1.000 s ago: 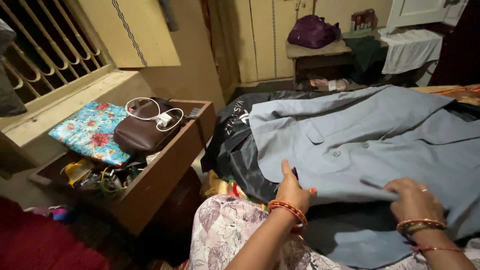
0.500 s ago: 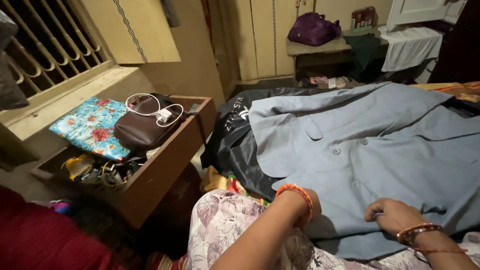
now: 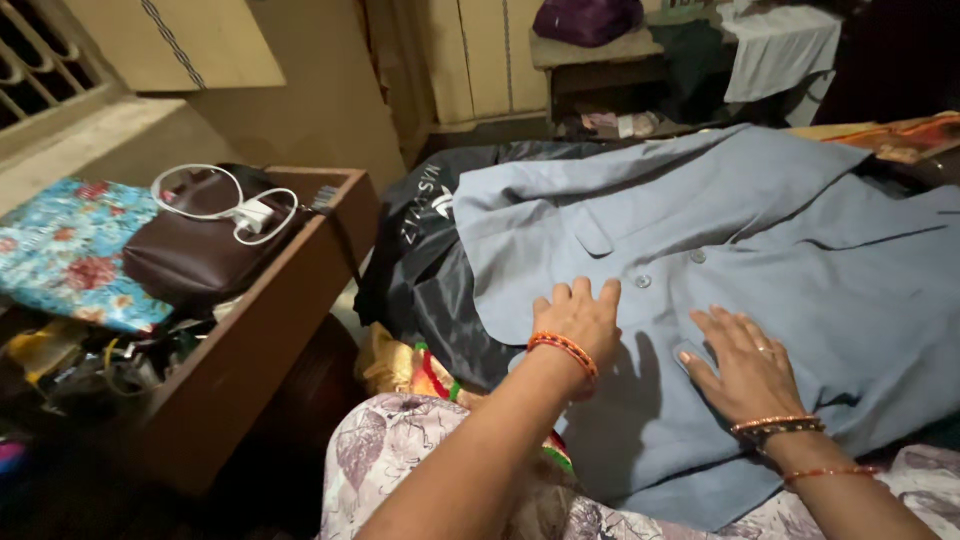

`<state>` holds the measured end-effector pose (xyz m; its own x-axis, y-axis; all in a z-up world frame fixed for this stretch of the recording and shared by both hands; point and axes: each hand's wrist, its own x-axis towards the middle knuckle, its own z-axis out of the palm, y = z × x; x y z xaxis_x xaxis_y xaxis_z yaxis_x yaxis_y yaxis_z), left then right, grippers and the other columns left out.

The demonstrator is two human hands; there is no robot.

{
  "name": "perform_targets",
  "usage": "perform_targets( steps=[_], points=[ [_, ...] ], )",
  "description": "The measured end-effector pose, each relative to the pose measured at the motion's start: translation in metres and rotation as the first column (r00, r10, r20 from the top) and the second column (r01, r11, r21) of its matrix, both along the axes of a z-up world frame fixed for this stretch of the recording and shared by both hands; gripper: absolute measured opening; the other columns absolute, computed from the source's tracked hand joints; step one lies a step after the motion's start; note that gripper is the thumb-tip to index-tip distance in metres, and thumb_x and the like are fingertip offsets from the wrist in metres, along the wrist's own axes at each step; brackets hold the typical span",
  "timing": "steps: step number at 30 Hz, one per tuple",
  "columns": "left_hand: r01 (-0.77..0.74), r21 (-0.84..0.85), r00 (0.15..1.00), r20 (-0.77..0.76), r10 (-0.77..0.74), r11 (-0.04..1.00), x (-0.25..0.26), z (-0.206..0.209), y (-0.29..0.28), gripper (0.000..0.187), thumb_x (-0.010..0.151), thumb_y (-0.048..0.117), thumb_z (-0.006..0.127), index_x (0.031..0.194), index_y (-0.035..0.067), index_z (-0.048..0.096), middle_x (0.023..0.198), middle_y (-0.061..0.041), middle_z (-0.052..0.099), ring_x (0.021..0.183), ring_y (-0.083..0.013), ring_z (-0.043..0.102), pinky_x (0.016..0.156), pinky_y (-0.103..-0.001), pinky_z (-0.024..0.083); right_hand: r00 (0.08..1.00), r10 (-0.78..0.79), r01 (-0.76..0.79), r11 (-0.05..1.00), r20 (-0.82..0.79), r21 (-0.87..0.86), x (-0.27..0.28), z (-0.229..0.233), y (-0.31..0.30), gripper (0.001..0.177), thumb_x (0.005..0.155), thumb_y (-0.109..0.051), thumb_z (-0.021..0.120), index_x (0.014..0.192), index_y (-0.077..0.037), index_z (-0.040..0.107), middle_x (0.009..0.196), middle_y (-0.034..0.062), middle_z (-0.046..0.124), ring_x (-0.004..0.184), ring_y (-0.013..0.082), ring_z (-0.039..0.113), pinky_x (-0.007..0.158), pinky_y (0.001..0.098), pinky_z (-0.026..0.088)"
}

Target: The person places a grey suit jacket onto a hanger, inserts it into a black garment bag, and zips the bag closed.

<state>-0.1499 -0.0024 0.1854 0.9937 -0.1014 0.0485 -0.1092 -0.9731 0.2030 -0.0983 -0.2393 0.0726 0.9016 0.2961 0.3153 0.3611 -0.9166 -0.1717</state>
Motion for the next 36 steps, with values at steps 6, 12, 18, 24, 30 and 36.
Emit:
perform_targets(
  steps=[6, 12, 18, 24, 30, 36],
  points=[
    [-0.035, 0.012, 0.992, 0.123, 0.033, 0.999, 0.036, -0.070, 0.021, 0.071, 0.088, 0.027, 0.065, 0.152, 0.023, 0.035, 0.155, -0.021, 0.036, 0.143, -0.0411, 0.031, 0.102, -0.061, 0.035, 0.950, -0.009, -0.092, 0.947, -0.312, -0.308, -0.004, 0.008, 0.036, 0.103, 0.079, -0.071, 0.060, 0.164, -0.033, 0.015, 0.168, 0.0083, 0.012, 0.153, 0.0342, 0.011, 0.115, 0.0650, 0.015],
    [-0.070, 0.027, 0.996, 0.061, 0.068, 0.997, 0.049, -0.103, 0.042, 0.100, 0.066, 0.027, 0.080, 0.155, 0.023, 0.034, 0.159, -0.020, 0.031, 0.147, -0.0402, 0.027, 0.105, -0.059, 0.035, 0.912, 0.217, -0.355, 0.841, -0.347, -0.407, -0.026, -0.001, 0.082, 0.092, 0.087, -0.071, 0.050, 0.161, -0.025, 0.021, 0.170, 0.0177, 0.005, 0.154, 0.0414, 0.006, 0.112, 0.0663, 0.011],
    [-0.134, -0.238, 0.974, 0.147, 0.172, 0.962, 0.060, -0.091, 0.041, 0.072, 0.085, 0.033, 0.074, 0.149, 0.020, 0.043, 0.157, -0.022, 0.035, 0.145, -0.0433, 0.032, 0.106, -0.066, 0.033, 0.872, 0.181, -0.413, 0.770, -0.455, -0.486, -0.024, 0.004, 0.096, 0.076, 0.092, -0.069, 0.044, 0.155, -0.026, 0.034, 0.172, 0.0116, 0.003, 0.155, 0.0373, 0.002, 0.119, 0.0640, 0.010],
    [-0.271, -0.287, 0.958, 0.012, 0.286, 0.919, 0.062, -0.079, 0.053, 0.075, 0.085, 0.032, 0.075, 0.150, 0.016, 0.040, 0.158, -0.026, 0.028, 0.147, -0.0457, 0.026, 0.105, -0.065, 0.033, 0.962, 0.268, -0.272, 0.954, -0.047, -0.129, 0.021, -0.028, 0.094, 0.069, 0.092, -0.057, 0.046, 0.153, -0.025, 0.039, 0.165, 0.0080, 0.024, 0.152, 0.0333, 0.017, 0.117, 0.0640, 0.015],
    [-0.481, -0.331, 0.874, -0.114, 0.472, 0.812, 0.069, -0.077, 0.074, 0.078, 0.086, 0.036, 0.074, 0.153, 0.021, 0.039, 0.166, -0.026, 0.007, 0.153, -0.0445, 0.013, 0.110, -0.065, 0.029, 0.982, -0.039, 0.005, 0.983, -0.184, -0.182, 0.057, -0.009, 0.138, 0.079, 0.090, -0.061, 0.047, 0.159, -0.027, 0.027, 0.167, 0.0109, 0.015, 0.151, 0.0371, 0.012, 0.114, 0.0674, 0.012],
    [-0.720, -0.504, 0.693, -0.484, 0.535, 0.477, 0.101, -0.082, 0.097, 0.080, 0.085, 0.046, 0.070, 0.156, 0.031, 0.037, 0.169, -0.025, -0.005, 0.155, -0.0437, 0.011, 0.116, -0.064, 0.029, 0.920, -0.019, -0.249, 0.743, -0.392, -0.621, 0.015, -0.002, 0.185, 0.077, 0.097, -0.060, 0.038, 0.160, -0.021, 0.018, 0.168, 0.0008, 0.003, 0.155, 0.0244, 0.005, 0.112, 0.0750, 0.005]
  ],
)
